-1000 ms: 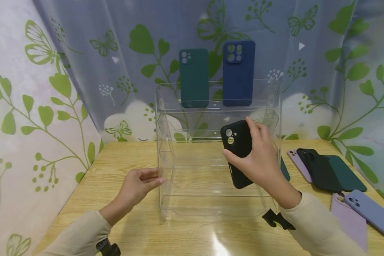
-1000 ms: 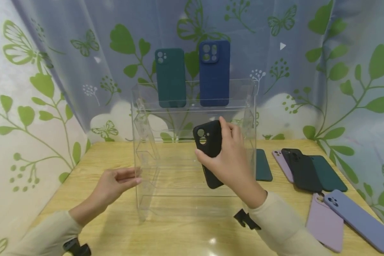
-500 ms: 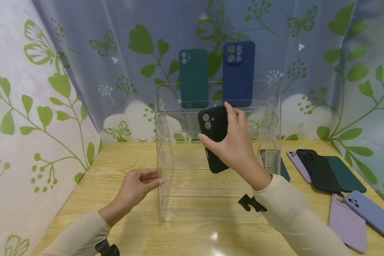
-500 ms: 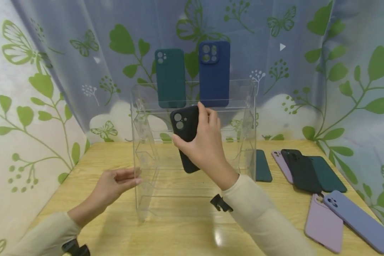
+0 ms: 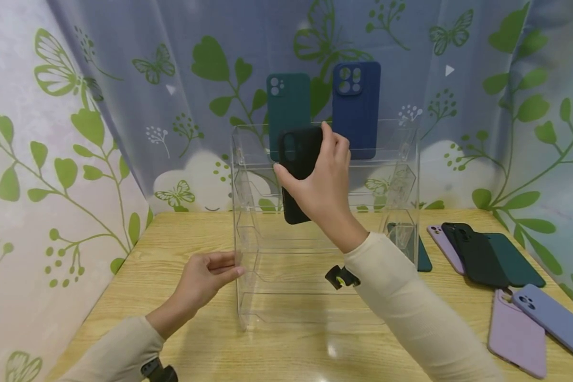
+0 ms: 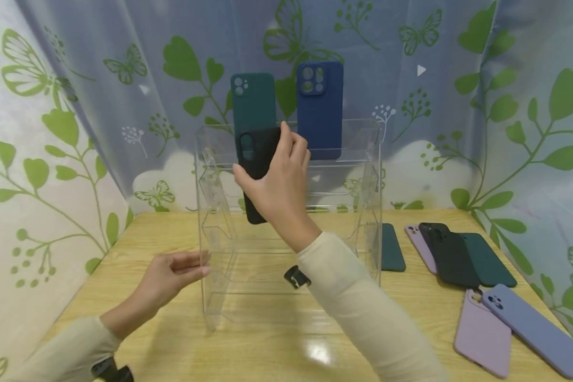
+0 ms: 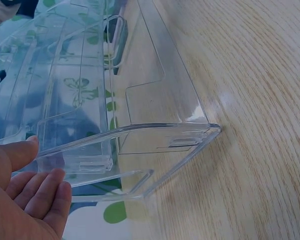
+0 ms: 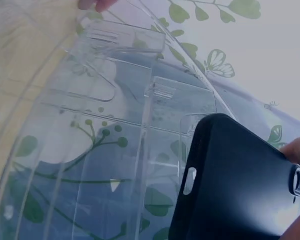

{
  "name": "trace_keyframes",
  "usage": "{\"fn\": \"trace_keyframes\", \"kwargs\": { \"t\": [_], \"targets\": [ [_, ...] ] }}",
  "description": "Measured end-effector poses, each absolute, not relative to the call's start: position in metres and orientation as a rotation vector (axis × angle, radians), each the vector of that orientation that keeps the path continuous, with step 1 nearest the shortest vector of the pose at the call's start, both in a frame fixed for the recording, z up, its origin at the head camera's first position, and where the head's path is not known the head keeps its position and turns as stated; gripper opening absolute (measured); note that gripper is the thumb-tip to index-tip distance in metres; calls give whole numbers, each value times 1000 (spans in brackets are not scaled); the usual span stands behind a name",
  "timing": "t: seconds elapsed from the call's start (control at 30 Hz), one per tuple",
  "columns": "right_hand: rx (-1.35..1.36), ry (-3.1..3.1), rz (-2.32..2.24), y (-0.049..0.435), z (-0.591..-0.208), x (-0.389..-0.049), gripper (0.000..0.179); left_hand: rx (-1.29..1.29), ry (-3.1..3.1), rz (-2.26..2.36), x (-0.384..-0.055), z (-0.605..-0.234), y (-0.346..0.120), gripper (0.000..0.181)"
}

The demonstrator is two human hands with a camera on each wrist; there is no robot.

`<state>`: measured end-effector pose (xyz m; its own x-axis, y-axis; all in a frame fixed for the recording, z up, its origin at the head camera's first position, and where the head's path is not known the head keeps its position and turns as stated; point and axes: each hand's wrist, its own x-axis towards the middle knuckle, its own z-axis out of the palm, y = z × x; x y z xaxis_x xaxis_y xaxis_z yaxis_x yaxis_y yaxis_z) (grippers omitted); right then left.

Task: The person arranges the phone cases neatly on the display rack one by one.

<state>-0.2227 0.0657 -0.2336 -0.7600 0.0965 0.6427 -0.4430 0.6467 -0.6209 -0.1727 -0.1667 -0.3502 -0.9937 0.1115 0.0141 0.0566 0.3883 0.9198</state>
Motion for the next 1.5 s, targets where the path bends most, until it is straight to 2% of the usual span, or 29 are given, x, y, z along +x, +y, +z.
{"fn": "trace_keyframes", "kwargs": {
  "t": [0.3, 0.8, 1.5],
  "targets": [
    [199, -2074, 1106, 55, -222, -237, 96, 171, 2578, 1697, -174, -346, -165, 43],
    [179, -1920, 1064, 35, -235, -264, 92, 129, 2552, 1699, -173, -349, -168, 46],
    [61, -2048, 983, 23, -250, -269, 93, 145, 2560, 1704, -173, -349, -167, 45]
  ]
}}
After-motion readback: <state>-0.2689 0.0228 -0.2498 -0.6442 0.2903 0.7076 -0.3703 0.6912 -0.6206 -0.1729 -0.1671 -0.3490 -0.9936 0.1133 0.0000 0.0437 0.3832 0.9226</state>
